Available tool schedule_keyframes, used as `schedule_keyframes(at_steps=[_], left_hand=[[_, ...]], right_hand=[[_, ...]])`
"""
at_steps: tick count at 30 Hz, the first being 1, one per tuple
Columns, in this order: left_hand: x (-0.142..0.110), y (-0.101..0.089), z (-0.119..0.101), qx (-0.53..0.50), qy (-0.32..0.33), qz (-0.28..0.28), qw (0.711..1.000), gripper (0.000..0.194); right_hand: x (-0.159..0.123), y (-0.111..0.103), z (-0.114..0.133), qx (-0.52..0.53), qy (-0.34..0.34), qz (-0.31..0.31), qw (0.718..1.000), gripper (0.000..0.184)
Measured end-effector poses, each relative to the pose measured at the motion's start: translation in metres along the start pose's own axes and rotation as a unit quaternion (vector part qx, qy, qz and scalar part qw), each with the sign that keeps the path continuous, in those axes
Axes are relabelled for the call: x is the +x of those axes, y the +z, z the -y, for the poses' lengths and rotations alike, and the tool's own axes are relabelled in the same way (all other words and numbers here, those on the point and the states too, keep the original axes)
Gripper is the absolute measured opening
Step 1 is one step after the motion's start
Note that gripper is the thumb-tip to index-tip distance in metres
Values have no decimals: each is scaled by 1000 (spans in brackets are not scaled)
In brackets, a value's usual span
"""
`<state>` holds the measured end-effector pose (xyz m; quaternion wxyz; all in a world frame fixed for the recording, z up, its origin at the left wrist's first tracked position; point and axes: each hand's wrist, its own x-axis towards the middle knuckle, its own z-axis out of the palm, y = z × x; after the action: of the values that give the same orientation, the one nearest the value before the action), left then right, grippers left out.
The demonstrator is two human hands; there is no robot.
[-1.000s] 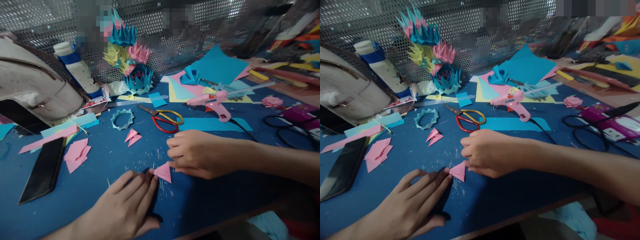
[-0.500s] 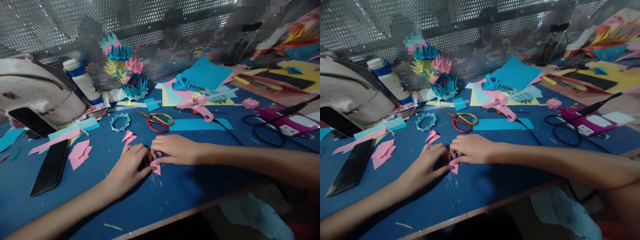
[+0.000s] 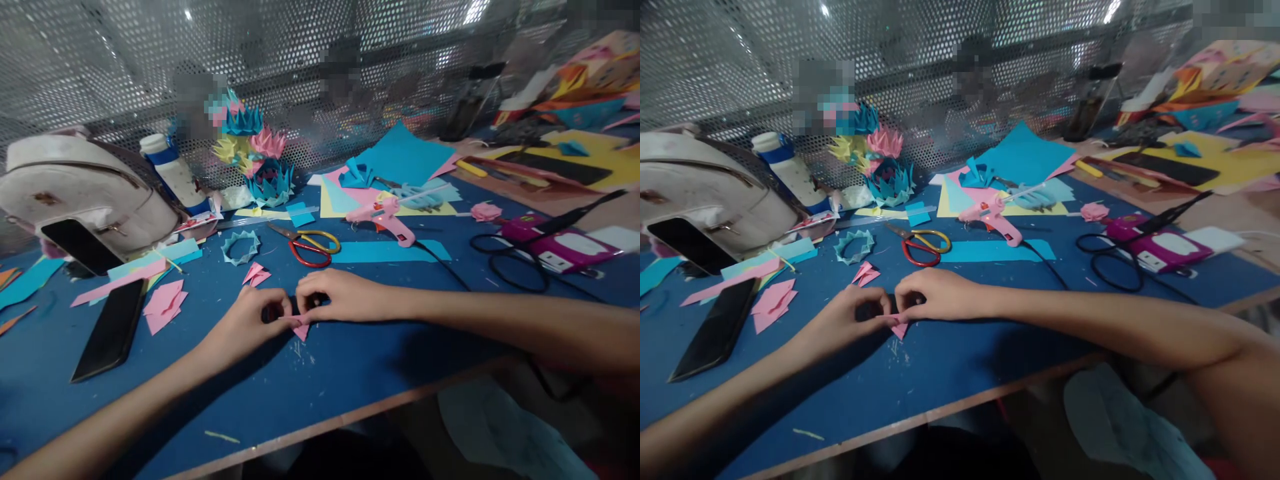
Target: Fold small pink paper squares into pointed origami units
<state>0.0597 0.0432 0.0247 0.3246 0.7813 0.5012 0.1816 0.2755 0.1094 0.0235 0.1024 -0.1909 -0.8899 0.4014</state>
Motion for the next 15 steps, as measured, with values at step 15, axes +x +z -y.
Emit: schedule_keyframes(at_steps=[15], left_hand=[[3,-25,22,-70,9,-88,994,22]], right_hand=[[27,18,-3,321,50,-29,945,40]])
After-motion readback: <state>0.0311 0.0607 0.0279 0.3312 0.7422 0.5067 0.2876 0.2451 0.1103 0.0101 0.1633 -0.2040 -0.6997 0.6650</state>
